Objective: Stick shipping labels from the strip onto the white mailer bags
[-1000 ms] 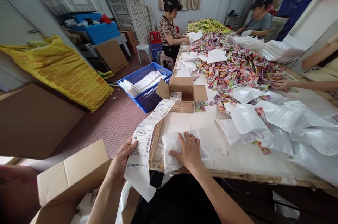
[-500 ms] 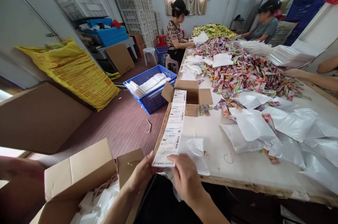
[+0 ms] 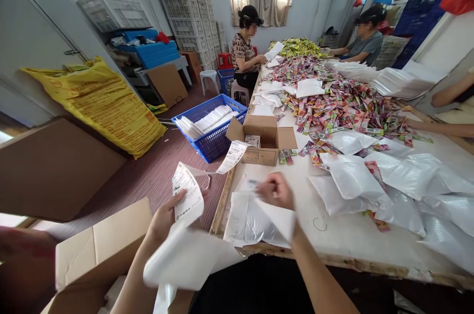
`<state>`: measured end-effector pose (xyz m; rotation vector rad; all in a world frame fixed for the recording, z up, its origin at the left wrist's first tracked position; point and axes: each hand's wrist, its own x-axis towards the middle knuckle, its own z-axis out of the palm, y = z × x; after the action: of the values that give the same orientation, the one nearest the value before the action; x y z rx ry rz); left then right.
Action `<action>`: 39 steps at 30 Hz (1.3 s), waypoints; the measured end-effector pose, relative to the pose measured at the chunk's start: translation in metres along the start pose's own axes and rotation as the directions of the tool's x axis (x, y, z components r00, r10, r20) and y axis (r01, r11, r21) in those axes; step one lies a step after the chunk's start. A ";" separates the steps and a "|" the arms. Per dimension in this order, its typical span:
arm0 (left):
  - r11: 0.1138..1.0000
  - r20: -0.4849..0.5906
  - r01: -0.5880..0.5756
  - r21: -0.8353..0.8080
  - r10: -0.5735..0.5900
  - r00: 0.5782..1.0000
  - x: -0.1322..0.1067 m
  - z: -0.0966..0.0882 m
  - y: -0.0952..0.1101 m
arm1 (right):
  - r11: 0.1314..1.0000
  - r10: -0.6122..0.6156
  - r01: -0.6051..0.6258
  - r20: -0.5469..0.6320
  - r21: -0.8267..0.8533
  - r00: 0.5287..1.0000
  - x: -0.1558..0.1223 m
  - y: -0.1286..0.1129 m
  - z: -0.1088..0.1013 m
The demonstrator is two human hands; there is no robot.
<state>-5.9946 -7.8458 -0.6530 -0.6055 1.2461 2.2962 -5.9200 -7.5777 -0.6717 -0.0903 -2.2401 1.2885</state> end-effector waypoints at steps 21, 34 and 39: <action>0.903 0.218 0.141 0.407 -0.246 0.944 -0.011 0.026 -0.095 | 0.650 0.166 -0.447 -0.459 -0.615 0.873 0.014 0.186 -0.157; 0.971 -0.105 -0.100 0.217 0.125 0.987 -0.017 0.003 -0.066 | 0.939 0.020 0.067 0.247 -0.338 0.969 -0.112 0.101 -0.080; 0.865 0.272 -0.261 0.429 0.151 0.950 -0.039 0.029 -0.081 | 0.973 -0.002 0.043 0.178 -0.228 0.984 -0.085 0.035 -0.060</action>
<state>-5.9209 -7.7887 -0.6694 -0.0331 1.7263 2.0378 -5.8257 -7.5391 -0.7134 -0.0367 -2.5302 1.0540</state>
